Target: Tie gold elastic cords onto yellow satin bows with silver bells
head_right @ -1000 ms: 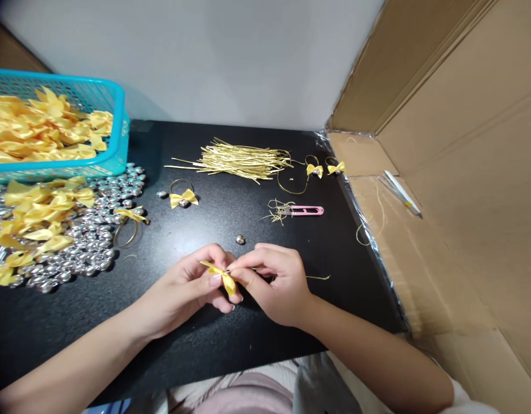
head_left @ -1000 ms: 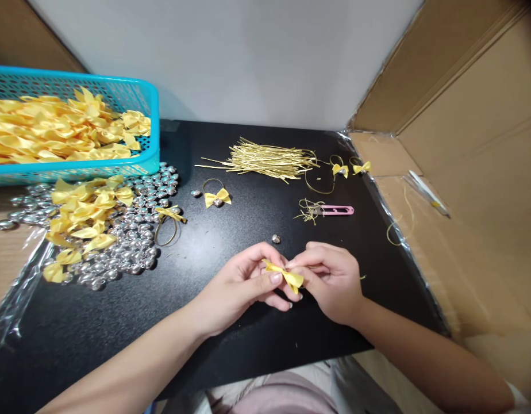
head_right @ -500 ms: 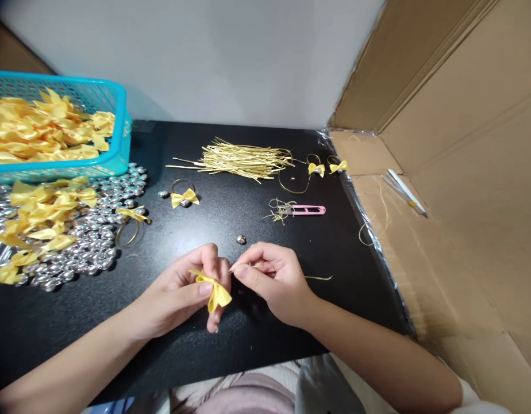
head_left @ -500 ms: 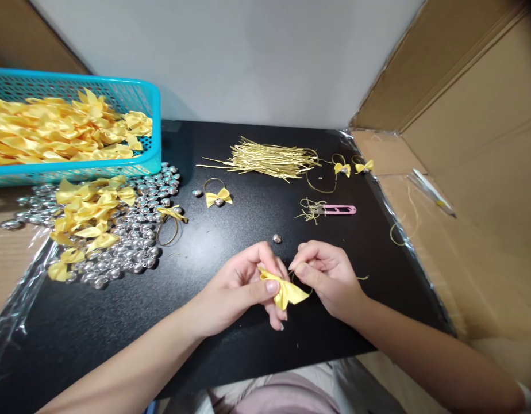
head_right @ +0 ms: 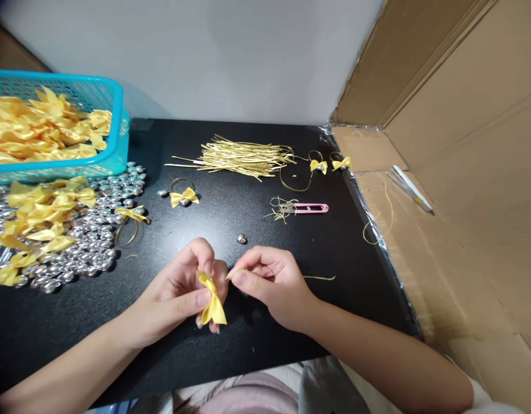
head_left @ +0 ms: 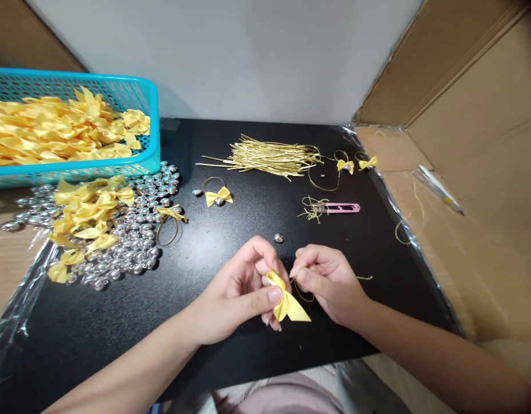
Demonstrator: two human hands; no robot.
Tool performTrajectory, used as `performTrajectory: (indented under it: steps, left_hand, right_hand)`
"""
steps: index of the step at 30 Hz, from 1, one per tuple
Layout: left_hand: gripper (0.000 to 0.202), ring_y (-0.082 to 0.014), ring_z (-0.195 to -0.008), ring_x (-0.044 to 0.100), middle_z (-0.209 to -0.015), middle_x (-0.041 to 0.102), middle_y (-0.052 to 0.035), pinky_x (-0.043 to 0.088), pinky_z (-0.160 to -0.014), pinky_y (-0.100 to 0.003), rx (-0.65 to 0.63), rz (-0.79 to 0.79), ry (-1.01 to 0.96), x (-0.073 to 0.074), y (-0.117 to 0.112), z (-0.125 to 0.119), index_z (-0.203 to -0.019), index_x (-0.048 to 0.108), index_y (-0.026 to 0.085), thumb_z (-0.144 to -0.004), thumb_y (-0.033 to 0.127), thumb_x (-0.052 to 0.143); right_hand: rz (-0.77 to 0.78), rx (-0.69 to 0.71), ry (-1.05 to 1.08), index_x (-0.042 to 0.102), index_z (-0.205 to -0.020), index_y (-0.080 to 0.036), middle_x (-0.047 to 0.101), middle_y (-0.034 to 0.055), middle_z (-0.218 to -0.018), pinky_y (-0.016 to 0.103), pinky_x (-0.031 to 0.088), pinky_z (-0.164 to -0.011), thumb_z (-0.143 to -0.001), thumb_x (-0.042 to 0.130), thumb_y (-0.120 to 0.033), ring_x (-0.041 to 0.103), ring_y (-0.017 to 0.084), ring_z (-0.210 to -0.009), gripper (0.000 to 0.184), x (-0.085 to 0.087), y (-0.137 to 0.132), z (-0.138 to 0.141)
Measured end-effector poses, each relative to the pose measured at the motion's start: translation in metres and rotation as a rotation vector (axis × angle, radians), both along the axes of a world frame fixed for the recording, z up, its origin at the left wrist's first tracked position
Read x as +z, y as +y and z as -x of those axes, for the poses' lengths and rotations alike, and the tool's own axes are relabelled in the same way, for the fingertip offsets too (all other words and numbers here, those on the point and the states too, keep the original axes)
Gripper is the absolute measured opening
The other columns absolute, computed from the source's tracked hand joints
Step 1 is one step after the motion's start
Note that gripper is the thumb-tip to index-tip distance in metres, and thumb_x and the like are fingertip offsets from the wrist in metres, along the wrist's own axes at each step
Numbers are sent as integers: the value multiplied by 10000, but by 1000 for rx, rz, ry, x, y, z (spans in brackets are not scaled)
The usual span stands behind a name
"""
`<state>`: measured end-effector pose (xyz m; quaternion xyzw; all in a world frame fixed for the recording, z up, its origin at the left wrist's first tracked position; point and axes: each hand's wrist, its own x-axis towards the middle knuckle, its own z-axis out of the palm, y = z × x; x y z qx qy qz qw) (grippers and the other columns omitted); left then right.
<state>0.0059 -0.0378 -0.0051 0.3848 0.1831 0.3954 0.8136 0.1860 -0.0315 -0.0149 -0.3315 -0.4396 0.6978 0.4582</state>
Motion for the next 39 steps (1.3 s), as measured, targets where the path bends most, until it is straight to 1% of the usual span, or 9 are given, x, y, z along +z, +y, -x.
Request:
performTrajectory:
  steps: [4,7,10,14,19,24,30,35,39]
  left_hand:
    - [205,-22,-599,651,-839,607,67,468,-530,-66,88,-116,32,-2,-3,-2,-1021,422,291,-969,156,567]
    - [161,-20,-615,649,-873,583,55,478,-538,-73,171,-223,75,-2,-4,-2,-978,443,275,-982,140,531]
    - [103,-21,-615,648,-904,583,28,491,-546,-82,210,-287,112,-2,-4,-2,-929,485,233,-986,157,525]
    - [64,-32,-630,644,-882,587,17,511,-555,-93,221,-261,149,-1,-6,-2,-939,529,223,-975,175,551]
    - [64,-56,-618,625,-822,595,10,519,-534,-110,228,-252,186,2,-5,-3,-925,524,214,-961,190,572]
    - [92,-67,-591,618,-796,597,5,523,-506,-120,240,-240,215,3,-5,-3,-900,520,200,-944,212,599]
    - [76,-55,-598,621,-799,604,11,524,-517,-106,239,-239,195,2,-6,-3,-907,537,208,-946,207,602]
    - [76,-55,-591,628,-794,608,14,522,-515,-106,233,-228,198,2,-5,-3,-908,536,208,-948,213,600]
    - [75,-46,-588,625,-802,609,16,518,-519,-101,234,-229,194,1,-6,-2,-909,538,213,-949,215,602]
  right_hand:
    - [-34,-1,14,703,-735,-182,599,-30,-607,169,414,-483,-814,748,-297,493,50,-498,146,-1,-2,0]
    - [-62,-52,-26,710,-751,-192,613,-28,-610,163,407,-476,-823,741,-284,504,54,-509,120,-2,-3,0]
    - [-89,-136,-93,711,-747,-193,615,-22,-608,164,383,-460,-821,740,-296,489,57,-512,130,-3,-4,0]
    - [-119,-158,-156,706,-740,-191,604,-21,-605,178,366,-456,-821,734,-325,468,62,-507,159,-2,-5,-1]
    - [-79,-151,-186,696,-735,-186,538,-33,-544,189,311,-430,-819,730,-381,394,62,-474,215,-3,-6,-1]
    - [-89,-144,-164,696,-729,-189,576,-19,-579,192,339,-444,-815,734,-358,427,67,-490,194,-1,-5,-1]
    - [-109,-146,-128,699,-732,-195,573,-29,-578,177,332,-444,-824,730,-290,424,57,-491,136,1,-4,-1]
    - [-111,-147,-134,697,-734,-193,559,-34,-569,181,319,-438,-829,728,-308,407,55,-481,152,-1,-4,-2]
    - [-104,-147,-167,691,-727,-185,586,-18,-594,190,344,-446,-826,728,-340,441,65,-496,187,-2,-5,-2]
